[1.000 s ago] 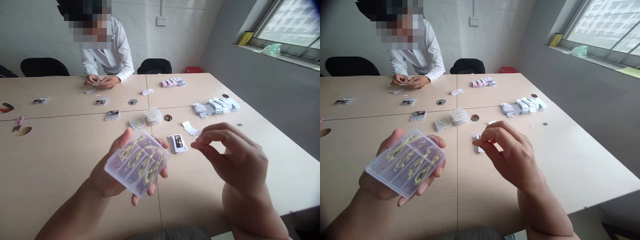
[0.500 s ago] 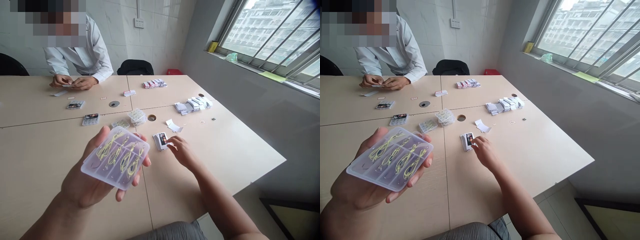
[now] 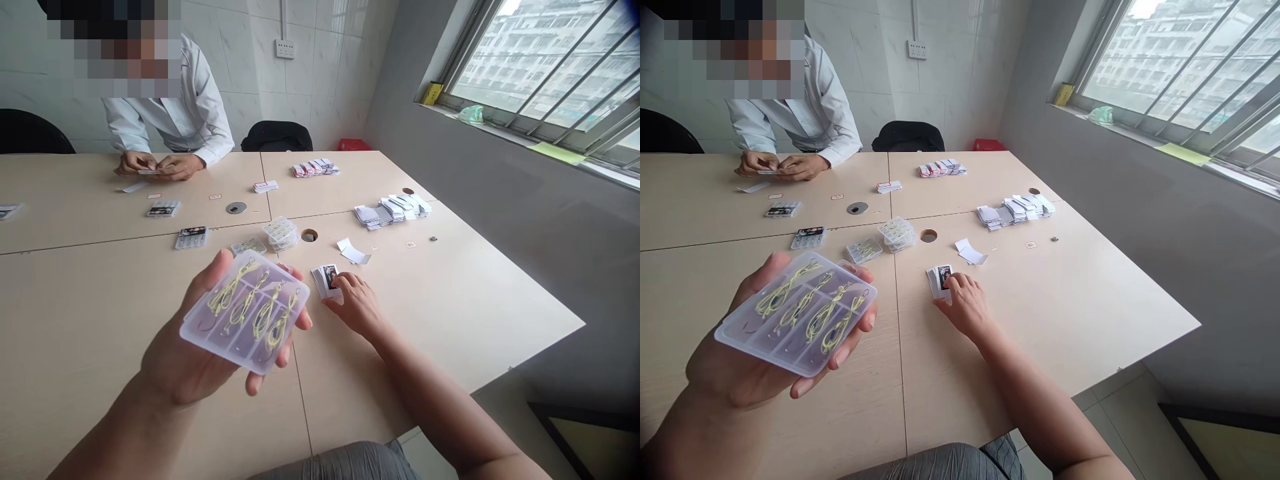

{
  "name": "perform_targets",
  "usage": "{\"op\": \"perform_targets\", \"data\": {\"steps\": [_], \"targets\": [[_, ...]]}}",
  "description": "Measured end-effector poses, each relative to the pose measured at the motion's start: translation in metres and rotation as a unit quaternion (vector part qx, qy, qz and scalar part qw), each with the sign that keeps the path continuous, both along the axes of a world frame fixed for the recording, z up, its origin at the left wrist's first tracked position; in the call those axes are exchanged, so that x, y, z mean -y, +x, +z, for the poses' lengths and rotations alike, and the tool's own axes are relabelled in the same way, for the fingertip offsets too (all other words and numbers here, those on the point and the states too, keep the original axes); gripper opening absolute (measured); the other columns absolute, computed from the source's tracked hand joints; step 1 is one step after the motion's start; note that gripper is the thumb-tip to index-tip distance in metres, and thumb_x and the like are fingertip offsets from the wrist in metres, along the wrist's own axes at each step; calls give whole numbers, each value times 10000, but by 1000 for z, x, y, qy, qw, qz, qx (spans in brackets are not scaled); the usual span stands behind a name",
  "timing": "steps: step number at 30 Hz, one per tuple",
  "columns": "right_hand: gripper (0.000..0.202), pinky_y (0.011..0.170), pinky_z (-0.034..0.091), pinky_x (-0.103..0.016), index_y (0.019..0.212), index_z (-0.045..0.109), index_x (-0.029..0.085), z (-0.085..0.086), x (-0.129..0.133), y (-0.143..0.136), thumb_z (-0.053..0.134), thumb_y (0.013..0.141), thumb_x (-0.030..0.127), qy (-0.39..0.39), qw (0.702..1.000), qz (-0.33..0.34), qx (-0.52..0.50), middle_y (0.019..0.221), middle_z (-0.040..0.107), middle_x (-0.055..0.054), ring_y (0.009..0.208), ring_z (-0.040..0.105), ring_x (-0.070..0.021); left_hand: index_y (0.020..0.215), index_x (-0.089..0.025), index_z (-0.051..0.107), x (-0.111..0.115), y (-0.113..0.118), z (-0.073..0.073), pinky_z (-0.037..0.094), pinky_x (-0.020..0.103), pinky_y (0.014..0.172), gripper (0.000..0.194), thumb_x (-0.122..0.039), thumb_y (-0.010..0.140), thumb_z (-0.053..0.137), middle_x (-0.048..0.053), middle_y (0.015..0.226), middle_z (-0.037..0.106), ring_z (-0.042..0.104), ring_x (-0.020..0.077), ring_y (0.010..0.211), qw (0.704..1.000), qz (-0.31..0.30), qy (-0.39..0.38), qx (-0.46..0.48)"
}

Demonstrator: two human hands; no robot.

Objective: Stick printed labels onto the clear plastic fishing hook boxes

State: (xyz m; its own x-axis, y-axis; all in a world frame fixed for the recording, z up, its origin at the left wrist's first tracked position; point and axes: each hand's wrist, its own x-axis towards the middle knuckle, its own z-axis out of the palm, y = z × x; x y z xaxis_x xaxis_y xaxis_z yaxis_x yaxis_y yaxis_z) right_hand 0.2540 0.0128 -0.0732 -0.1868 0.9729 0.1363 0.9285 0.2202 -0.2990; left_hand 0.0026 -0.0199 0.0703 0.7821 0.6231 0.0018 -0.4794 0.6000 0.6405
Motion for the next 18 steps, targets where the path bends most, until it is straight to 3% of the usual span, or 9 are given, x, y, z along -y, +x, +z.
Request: {"op": "perform_targets", "data": {"steps": [8, 18], "targets": [[267, 915, 575, -438, 1186, 651, 183, 0, 1, -3, 628, 987, 360, -8, 1000, -24, 7, 1241, 664, -88, 1062, 669, -222, 1243, -132, 676, 3, 2, 0, 618, 216, 565, 607, -624, 985, 431, 138, 1044, 775, 765, 206, 814, 1000, 4, 5, -8], [225, 945, 567, -444, 1174, 663, 189, -5, 2, -1, 613, 1000, 322, 56, 998, 11, -12, 1243, 673, -84, 1078, 671, -218, 1241, -120, 683, 4, 2, 1, 624, 223, 569, 615, -627, 973, 459, 155, 1042, 777, 765, 211, 809, 1000, -2, -1, 8]]}}
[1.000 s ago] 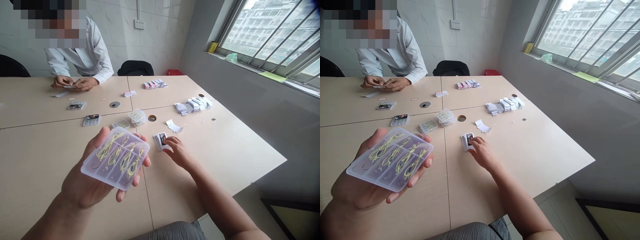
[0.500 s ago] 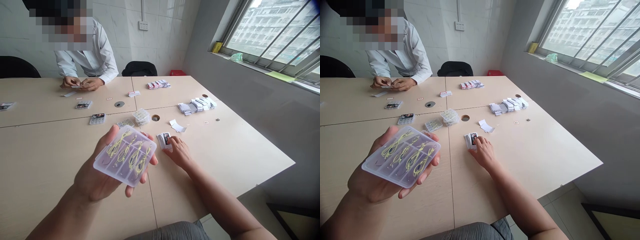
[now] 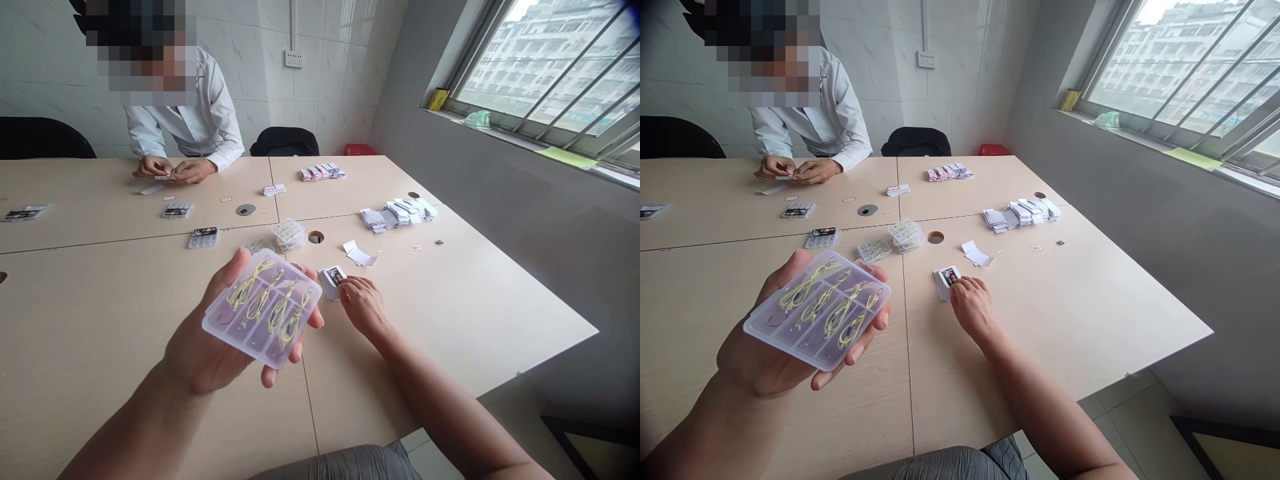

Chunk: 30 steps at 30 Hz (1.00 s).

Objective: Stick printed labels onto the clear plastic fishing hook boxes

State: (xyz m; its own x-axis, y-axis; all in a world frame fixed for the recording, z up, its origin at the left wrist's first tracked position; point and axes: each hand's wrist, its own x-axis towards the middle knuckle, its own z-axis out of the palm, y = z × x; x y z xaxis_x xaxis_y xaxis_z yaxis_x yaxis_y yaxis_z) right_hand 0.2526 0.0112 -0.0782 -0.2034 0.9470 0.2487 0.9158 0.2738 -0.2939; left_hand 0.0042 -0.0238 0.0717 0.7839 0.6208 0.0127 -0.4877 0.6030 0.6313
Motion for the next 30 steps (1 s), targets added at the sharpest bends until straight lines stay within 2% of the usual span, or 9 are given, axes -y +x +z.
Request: {"op": "perform_targets", "data": {"steps": [7, 14, 17, 20, 23, 26, 28, 30], "targets": [[227, 939, 570, -442, 1174, 662, 188, -1, 0, 4, 610, 1001, 325, 5, 1000, -11, -11, 1236, 674, -84, 1073, 672, -217, 1237, -134, 685, 1, -2, 2, 619, 221, 563, 605, -630, 969, 465, 142, 1038, 779, 763, 208, 805, 1000, 1, 9, -10], [200, 873, 594, -396, 1138, 671, 185, -2, 4, 7, 605, 1006, 320, -17, 999, 22, -45, 1175, 693, -74, 992, 689, -191, 1227, -123, 681, 0, 0, -2, 617, 226, 550, 622, -637, 978, 436, 135, 1019, 785, 764, 197, 768, 1000, 19, 11, -19], [193, 852, 598, -382, 1123, 673, 183, -1, 4, 9, 605, 1006, 320, 3, 997, 27, -79, 1149, 699, -69, 963, 692, -182, 1220, -108, 674, 1, 2, -1, 628, 260, 583, 626, -613, 1013, 368, 137, 1024, 787, 764, 203, 758, 998, 48, 20, -43], [183, 851, 600, -382, 1106, 676, 179, 3, 3, 12, 607, 1005, 314, 61, 990, 16, -129, 1132, 702, -66, 964, 693, -183, 1253, -99, 652, -1, 3, -1, 652, 331, 652, 576, -567, 1008, 422, 186, 1102, 775, 770, 258, 866, 995, 79, 21, -51], [179, 800, 615, -357, 1094, 674, 162, 16, 3, 14, 613, 1004, 303, 141, 972, -7, -189, 1102, 708, -61, 935, 704, -178, 1274, -112, 643, -5, 4, -3, 659, 451, 767, 523, -518, 991, 474, 214, 1159, 761, 753, 309, 994, 991, 125, 1, -53], [162, 668, 626, -281, 1055, 677, 132, 40, 9, 9, 615, 1006, 273, 207, 949, 5, -236, 1018, 733, -46, 790, 724, -138, 1259, -114, 655, -7, 4, -3, 639, 523, 834, 545, -550, 970, 504, 213, 1150, 763, 737, 313, 1016, 984, 164, -17, -64], [121, 647, 636, -269, 989, 695, 130, 60, 17, 3, 607, 1003, 213, 256, 933, 28, -252, 985, 760, -48, 786, 748, -142, 1247, -119, 665, -6, 4, -3, 646, 488, 828, 517, -528, 943, 578, 184, 1152, 761, 720, 289, 1004, 979, 190, 1, -74], [87, 724, 662, -309, 943, 726, 177, 82, 25, -4, 647, 955, 141, 312, 913, 55, -256, 970, 787, -55, 843, 771, -172, 1258, -137, 669, -1, 3, -1, 654, 416, 800, 446, -410, 906, 672, 145, 1195, 742, 699, 262, 999, 974, 210, 23, -79]]}}
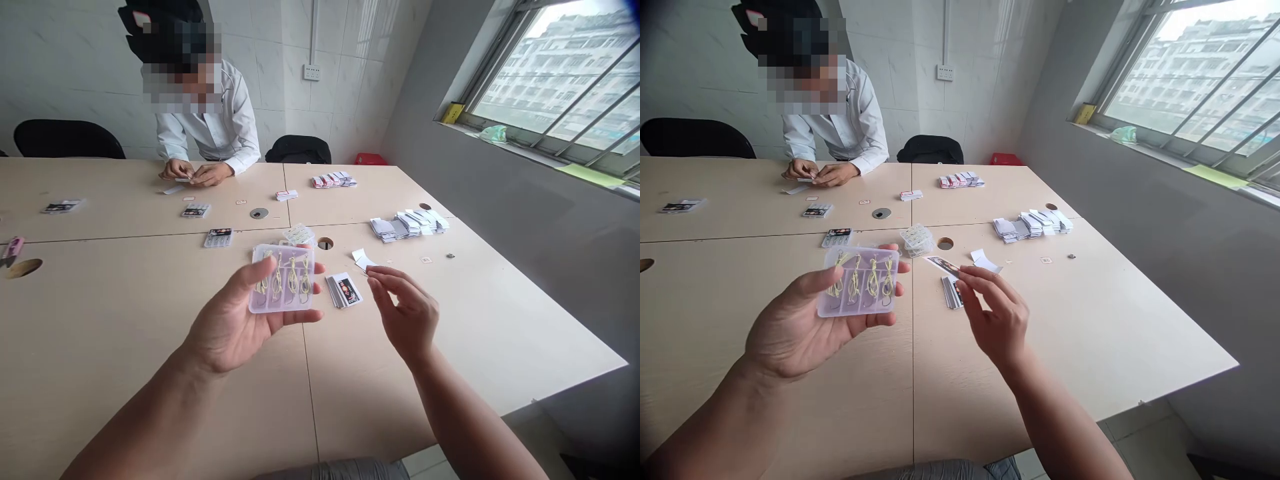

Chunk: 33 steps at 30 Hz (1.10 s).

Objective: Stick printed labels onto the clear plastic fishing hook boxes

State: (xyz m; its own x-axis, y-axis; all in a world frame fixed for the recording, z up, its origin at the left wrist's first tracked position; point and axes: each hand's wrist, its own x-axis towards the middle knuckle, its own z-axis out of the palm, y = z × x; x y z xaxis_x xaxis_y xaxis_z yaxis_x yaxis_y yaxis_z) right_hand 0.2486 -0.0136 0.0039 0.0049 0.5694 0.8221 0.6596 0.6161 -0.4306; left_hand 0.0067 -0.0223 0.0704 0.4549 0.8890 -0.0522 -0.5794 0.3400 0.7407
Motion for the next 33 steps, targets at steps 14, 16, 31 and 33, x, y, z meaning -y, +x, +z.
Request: {"op": "perform_targets", "data": {"steps": [14, 16, 31, 33], "targets": [[230, 950, 630, -366, 1023, 706, 121, 71, 20, -29, 719, 839, -16, 55, 971, 225, 64, 1041, 746, -116, 1046, 727, -217, 1348, -278, 666, 27, -20, 14, 592, 285, 763, 502, -393, 861, 712, 70, 1109, 750, 683, 199, 896, 986, -13, 161, -36], [174, 979, 602, -302, 1002, 711, 153, 75, 21, -23, 706, 878, 32, -28, 967, 249, 57, 1116, 729, -91, 1087, 711, -189, 1401, -308, 615, 27, -27, 7, 589, 316, 774, 540, -435, 880, 677, 65, 1156, 728, 685, 213, 891, 982, -14, 179, -67], [280, 711, 565, -224, 1160, 660, 266, 71, 15, -19, 670, 938, 95, -170, 952, 255, -10, 902, 684, 14, 835, 663, -113, 1513, -473, 397, 39, -20, 10, 500, 374, 1112, 643, -442, 919, 640, -27, 1590, 412, 461, 321, 1425, 822, -14, 375, -428], [302, 687, 569, -235, 1167, 670, 276, 72, 15, -19, 682, 928, 92, -174, 950, 259, -30, 891, 690, 11, 824, 670, -124, 1559, -430, 335, 42, -22, 7, 496, 380, 1122, 731, -331, 907, 652, -12, 1640, 344, 358, 338, 1494, 789, 2, 412, -456]]}}
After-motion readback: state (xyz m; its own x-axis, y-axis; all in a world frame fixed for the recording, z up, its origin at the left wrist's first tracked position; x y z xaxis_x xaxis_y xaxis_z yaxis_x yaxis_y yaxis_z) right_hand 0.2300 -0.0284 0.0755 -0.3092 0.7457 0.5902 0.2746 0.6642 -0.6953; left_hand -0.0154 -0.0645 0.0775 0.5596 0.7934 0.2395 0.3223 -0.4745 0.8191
